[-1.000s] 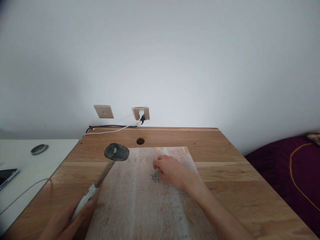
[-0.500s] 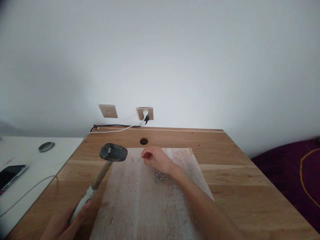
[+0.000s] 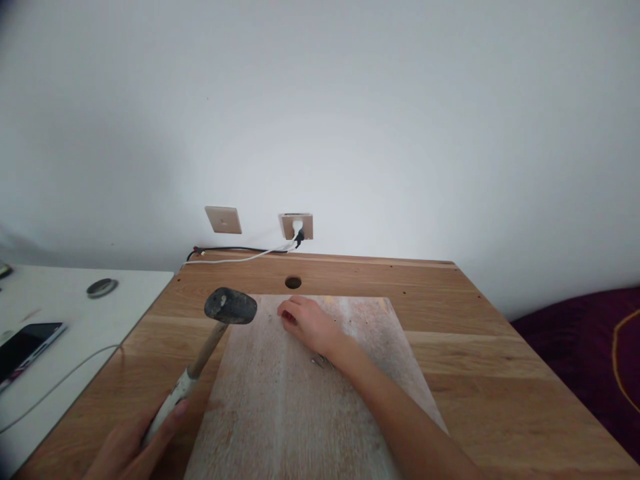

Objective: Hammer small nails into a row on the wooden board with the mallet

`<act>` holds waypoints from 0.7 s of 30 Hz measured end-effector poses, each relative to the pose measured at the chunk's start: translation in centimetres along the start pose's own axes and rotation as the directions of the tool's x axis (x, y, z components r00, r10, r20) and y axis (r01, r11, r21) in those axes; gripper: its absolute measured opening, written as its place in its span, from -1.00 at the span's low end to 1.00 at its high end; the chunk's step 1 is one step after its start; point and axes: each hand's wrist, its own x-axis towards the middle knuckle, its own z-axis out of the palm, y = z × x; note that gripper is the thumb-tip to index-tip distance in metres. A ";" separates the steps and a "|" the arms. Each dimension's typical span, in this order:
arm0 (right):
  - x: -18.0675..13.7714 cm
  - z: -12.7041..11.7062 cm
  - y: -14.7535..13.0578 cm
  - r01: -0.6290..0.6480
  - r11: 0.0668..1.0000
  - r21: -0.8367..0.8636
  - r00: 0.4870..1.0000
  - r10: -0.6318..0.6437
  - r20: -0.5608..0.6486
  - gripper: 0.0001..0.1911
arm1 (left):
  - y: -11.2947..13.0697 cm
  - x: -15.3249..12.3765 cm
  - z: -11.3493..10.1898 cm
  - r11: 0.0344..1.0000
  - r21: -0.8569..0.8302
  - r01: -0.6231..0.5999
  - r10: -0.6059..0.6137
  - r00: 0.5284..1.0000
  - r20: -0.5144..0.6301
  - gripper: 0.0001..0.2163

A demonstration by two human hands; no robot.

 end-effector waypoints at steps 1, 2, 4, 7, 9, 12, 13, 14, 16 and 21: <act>0.1 0.1 0.0 -0.007 1.000 -0.011 1.000 0.007 0.002 -0.84 | 0.3 0.1 -0.1 1.000 0.005 0.000 0.000 1.000 0.004 -0.51; 0.2 0.2 0.0 -0.017 1.000 -0.021 1.000 0.017 0.003 -0.84 | 0.7 0.2 -0.1 1.000 0.010 -0.003 0.003 1.000 0.009 -0.50; 0.3 0.3 0.0 -0.038 0.999 -0.033 0.999 0.038 0.002 -0.83 | 1.7 0.4 -0.2 1.000 0.012 -0.017 0.017 1.000 0.020 -0.51; 0.0 -0.4 0.1 -0.056 0.998 -0.041 0.998 0.056 -0.002 -0.72 | 3.1 0.9 -0.1 0.999 0.023 -0.049 0.048 0.998 0.048 -0.54; -0.8 -1.7 0.4 -0.071 0.996 -0.050 0.997 0.070 -0.019 -0.62 | 3.8 1.3 0.1 0.997 0.055 -0.055 0.051 0.996 0.071 -0.53; -2.7 -4.5 1.0 -0.111 0.991 -0.075 0.994 0.109 -0.029 -0.65 | 4.5 1.9 0.3 0.991 0.126 -0.052 0.034 0.989 0.144 -0.52; -3.5 -5.4 1.2 -0.122 0.989 -0.086 0.993 0.121 -0.014 -0.69 | 4.6 2.1 0.4 0.988 0.144 -0.053 0.028 0.985 0.171 -0.51; -4.3 -6.2 1.3 -0.128 0.987 -0.095 0.992 0.130 0.008 -0.74 | 4.7 2.2 0.4 0.986 0.155 -0.057 0.026 0.980 0.199 -0.50; -5.8 -7.3 1.4 -0.128 0.986 -0.109 0.988 0.136 0.069 -0.78 | 5.0 2.3 0.5 0.985 0.159 -0.066 0.030 0.975 0.218 -0.49; -7.4 -6.6 0.6 -0.087 0.991 -0.102 0.972 0.107 0.208 -0.76 | 5.3 2.1 0.2 0.984 0.169 -0.051 0.023 0.987 0.159 -0.48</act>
